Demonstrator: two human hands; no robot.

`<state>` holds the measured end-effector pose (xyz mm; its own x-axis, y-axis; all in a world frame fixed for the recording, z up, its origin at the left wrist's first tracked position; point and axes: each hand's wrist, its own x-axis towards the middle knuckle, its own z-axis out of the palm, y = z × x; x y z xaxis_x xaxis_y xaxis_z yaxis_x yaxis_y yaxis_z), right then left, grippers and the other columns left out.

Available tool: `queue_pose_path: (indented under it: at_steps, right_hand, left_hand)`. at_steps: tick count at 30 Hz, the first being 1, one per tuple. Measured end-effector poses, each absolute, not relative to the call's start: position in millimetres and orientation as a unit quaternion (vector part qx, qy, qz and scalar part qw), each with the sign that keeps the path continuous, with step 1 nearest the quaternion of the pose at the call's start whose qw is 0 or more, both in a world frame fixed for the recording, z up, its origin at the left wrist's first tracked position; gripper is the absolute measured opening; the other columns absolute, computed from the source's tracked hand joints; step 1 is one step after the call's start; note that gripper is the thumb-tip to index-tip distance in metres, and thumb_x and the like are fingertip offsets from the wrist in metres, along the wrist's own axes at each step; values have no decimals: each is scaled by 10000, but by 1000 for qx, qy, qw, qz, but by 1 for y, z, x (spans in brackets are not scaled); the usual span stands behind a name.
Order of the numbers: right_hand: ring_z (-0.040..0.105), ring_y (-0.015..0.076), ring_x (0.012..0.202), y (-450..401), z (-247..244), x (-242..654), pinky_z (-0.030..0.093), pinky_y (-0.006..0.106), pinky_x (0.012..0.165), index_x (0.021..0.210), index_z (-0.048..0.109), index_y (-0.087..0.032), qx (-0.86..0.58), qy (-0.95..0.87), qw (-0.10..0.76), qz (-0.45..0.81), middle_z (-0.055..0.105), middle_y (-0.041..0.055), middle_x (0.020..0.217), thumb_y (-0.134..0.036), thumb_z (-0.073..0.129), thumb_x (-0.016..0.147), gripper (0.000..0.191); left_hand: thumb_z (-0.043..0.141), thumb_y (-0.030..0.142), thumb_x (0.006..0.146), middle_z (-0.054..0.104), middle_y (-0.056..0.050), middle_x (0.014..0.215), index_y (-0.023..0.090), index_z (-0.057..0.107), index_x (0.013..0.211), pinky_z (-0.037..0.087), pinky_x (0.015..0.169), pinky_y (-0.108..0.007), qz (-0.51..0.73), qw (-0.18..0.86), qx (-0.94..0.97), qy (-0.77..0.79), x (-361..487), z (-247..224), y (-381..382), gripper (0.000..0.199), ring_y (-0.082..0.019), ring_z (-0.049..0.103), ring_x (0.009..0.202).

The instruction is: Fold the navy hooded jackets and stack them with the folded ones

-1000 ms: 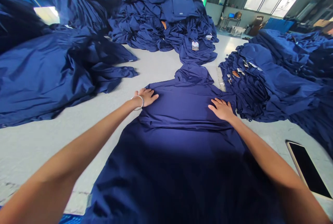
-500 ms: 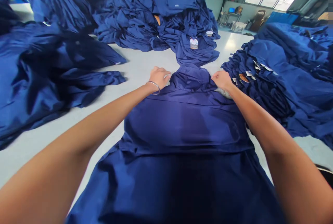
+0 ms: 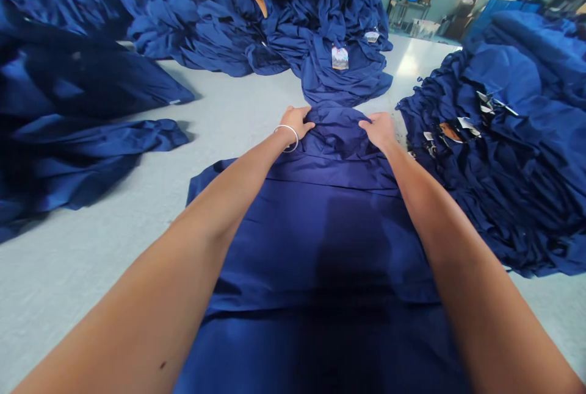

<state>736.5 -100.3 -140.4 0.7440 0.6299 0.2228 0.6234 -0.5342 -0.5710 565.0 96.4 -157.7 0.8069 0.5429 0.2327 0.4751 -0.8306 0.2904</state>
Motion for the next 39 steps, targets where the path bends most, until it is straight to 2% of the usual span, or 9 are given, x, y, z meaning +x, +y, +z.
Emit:
queue_pose_path:
  at_steps: [4,9,12,15,18,20,30,35,39]
  right_hand:
    - [608,174,784,-102,-124,748,557,365,832,786,625,-170,-826,-391,402,-64,585,-3,756,-336,684,869,194]
    - [601,190,888,-113,-88,748,548,415,862,972,637,-156,-769,-457,430,-122,608,26,899,-379,612,947,226]
    - [615,220,984,-135,-60,729,536,443,926,1096,636,-159,-766,-496,383,-142,642,60,1020,-356,575,979,237]
    - [611,271,1094,-167,-35,699,492,485,1026,1127,657,-164,-771,-566,256,-137,668,86,1099,-317,615,956,233]
    - [584,330,1168,-203,-21,666,429,526,1092,1074,700,-167,-767,-619,106,-133,692,119,1118,-255,614,930,190]
    - [569,349,1189,-225,-19,644,417,530,1084,1088,713,-161,-766,-620,61,-158,697,143,1147,-206,555,933,226]
    - [597,304,1056,-308,-49,562,407,404,976,1052,752,-145,-784,-602,-11,-153,724,152,1073,-164,471,966,295]
    - [588,293,1027,-337,-90,540,408,390,962,988,763,-134,-757,-633,-47,-157,712,158,1022,-167,501,975,264]
    - [594,286,1119,-351,-120,534,385,412,1087,1076,768,-137,-745,-652,-34,-139,720,149,1154,-104,485,958,308]
  left_hand:
    - [533,281,996,717,-109,988,142,760,977,420,1133,-460,190,87,940,269,562,-135,92,267,-271,629,1143]
    - [488,342,1043,699,-99,1045,117,728,1017,453,1113,-432,295,66,920,251,528,-68,83,330,-228,591,1141]
    - [502,376,1022,690,-91,1094,114,727,1063,489,1056,-407,324,68,926,183,496,-33,73,348,-220,610,1112]
    - [506,392,974,676,-71,1070,143,736,1018,476,1068,-443,288,33,949,127,462,-20,57,342,-250,618,1139]
    - [453,324,944,660,-95,1033,149,732,953,480,1068,-467,206,-39,976,60,429,-26,33,329,-283,607,1176]
    - [414,292,955,658,-120,1059,153,725,976,504,1034,-474,199,-78,977,30,409,-33,12,341,-287,602,1162]
    - [440,233,979,663,-126,928,216,680,828,525,826,-417,194,-121,973,-24,334,-54,-79,284,-273,610,911]
    - [406,172,1013,681,-137,960,194,696,843,520,854,-410,173,-143,974,-37,308,-93,-94,337,-265,610,916]
    - [395,140,1028,687,-145,999,170,711,889,535,893,-401,171,-149,973,-39,295,-128,-98,346,-258,623,961]
